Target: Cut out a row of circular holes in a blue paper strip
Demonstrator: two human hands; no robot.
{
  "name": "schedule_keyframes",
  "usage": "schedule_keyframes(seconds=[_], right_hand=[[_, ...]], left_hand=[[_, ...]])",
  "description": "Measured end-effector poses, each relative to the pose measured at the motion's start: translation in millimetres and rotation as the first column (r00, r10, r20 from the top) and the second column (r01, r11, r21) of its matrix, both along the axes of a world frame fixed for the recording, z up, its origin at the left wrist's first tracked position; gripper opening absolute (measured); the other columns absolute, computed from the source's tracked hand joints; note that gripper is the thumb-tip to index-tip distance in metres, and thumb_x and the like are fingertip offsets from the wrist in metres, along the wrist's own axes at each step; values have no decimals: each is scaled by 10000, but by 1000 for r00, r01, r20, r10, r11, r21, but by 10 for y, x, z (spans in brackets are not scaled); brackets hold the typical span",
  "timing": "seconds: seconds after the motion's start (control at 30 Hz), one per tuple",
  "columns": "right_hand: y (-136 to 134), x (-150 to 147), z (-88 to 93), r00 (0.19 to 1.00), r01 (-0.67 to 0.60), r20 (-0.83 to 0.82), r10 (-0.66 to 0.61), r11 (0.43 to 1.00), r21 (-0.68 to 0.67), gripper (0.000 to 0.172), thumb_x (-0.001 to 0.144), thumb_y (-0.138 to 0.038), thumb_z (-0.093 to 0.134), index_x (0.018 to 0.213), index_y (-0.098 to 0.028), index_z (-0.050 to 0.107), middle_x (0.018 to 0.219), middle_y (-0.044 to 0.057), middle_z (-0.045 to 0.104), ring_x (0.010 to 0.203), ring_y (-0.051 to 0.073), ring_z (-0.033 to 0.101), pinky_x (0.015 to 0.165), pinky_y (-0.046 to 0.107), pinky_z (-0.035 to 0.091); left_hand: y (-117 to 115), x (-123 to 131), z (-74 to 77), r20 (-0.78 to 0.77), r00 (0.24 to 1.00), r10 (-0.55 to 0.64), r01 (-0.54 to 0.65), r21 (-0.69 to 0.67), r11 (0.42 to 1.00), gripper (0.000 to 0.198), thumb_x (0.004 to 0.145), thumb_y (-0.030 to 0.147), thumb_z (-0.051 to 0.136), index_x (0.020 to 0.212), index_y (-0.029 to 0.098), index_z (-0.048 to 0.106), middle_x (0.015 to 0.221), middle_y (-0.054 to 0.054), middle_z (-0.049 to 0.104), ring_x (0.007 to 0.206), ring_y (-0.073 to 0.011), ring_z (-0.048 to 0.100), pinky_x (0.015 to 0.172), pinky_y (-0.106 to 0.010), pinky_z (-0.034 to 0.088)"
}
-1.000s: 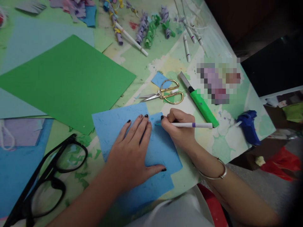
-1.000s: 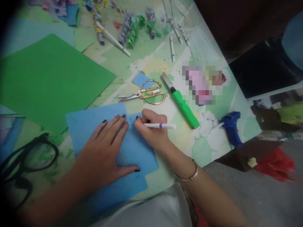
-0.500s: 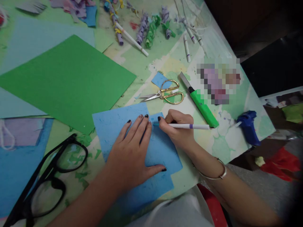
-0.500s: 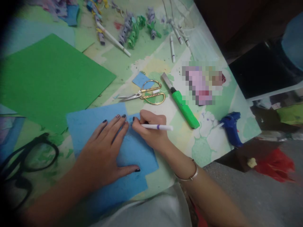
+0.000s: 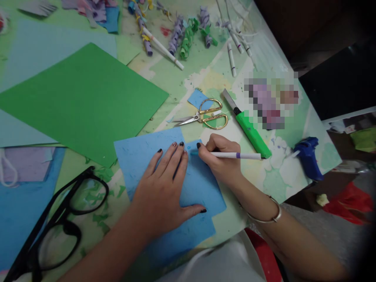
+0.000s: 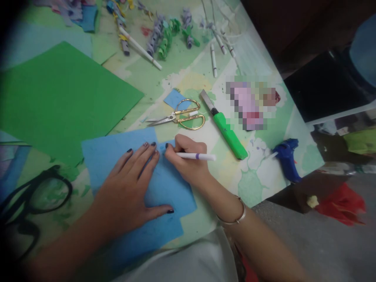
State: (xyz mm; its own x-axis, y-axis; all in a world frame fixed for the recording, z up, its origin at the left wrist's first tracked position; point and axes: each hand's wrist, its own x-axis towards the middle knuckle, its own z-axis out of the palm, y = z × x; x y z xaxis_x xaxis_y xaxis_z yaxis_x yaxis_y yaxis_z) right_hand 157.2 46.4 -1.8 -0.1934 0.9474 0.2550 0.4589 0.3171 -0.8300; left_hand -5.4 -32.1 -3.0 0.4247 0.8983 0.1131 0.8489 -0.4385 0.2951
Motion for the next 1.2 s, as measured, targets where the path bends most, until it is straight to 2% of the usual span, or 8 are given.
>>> schedule_keyframes(seconds=[0.27, 0.47, 0.57, 0.67, 0.77, 0.87, 1.0, 1.2], right_hand=[[-4, -9, 1, 999, 1, 45, -3, 999, 44, 356, 726, -69, 559, 549, -187, 274, 505, -79, 284, 479, 55, 280, 477, 218, 258], [-14, -4, 16, 1000, 4, 23, -4, 1000, 14, 360, 727, -89, 572, 532, -188, 286, 490, -80, 291, 473, 56, 280, 468, 219, 258], [-17, 0, 18, 997, 58, -49, -60, 997, -51, 365, 750, -110, 598, 530, -188, 317, 490, -79, 317, 480, 59, 294, 475, 221, 270], [-37, 7, 17, 971, 114, -194, -143, 982, -149, 351, 795, -201, 646, 570, -198, 377, 501, -74, 391, 474, 65, 340, 470, 224, 289], [-116, 34, 32, 934, 95, -307, -183, 955, -280, 280, 798, -240, 673, 657, -217, 432, 483, -86, 425, 419, 71, 358, 416, 222, 258], [-234, 86, 52, 936, 63, -303, -181, 930, -361, 249, 777, -215, 687, 687, -220, 454, 484, -89, 434, 404, 76, 375, 395, 217, 256], [-312, 135, 52, 970, 82, -198, -140, 959, -273, 268, 777, -200, 681, 626, -201, 461, 525, -69, 445, 461, 74, 401, 427, 214, 296], [-242, 126, 37, 988, -2, -151, -31, 977, -214, 268, 772, -179, 690, 637, -190, 459, 543, -75, 452, 484, 61, 398, 447, 200, 310]], left_hand=[[4, 5, 9, 6, 1000, 1, -1, -7, 1000, 1088, 689, 742, 590, 1419, -31, 361, 1509, -256, 347, 1418, -388, 281, 1147, -555, 232], [-1, 6, -2, -2, 1000, -1, 1, -2, 1000, 1103, 677, 750, 593, 1420, -32, 362, 1511, -250, 348, 1420, -384, 278, 1150, -549, 229], [1, 8, -7, 2, 1000, -3, 3, 15, 1000, 1095, 680, 755, 585, 1416, -27, 373, 1507, -250, 355, 1416, -386, 287, 1146, -552, 236], [5, 10, -6, 4, 1000, -2, 1, 33, 999, 1080, 688, 748, 585, 1407, -32, 385, 1494, -258, 371, 1407, -389, 304, 1139, -553, 251], [9, 10, -2, 15, 1000, 2, -3, 39, 999, 1081, 675, 745, 606, 1399, -30, 399, 1478, -260, 395, 1399, -390, 320, 1134, -550, 275], [8, 10, 2, 30, 1000, 8, -9, 45, 999, 1054, 660, 734, 634, 1372, -20, 443, 1462, -266, 415, 1387, -394, 343, 1124, -556, 301], [0, 13, 12, 32, 999, 2, -3, 52, 999, 950, 664, 704, 657, 1307, 16, 528, 1466, -286, 397, 1386, -411, 343, 1110, -584, 315], [-4, 19, 27, 36, 999, -1, 0, 48, 999, 858, 687, 669, 662, 1251, 29, 579, 1458, -307, 397, 1384, -417, 346, 1106, -594, 319]])
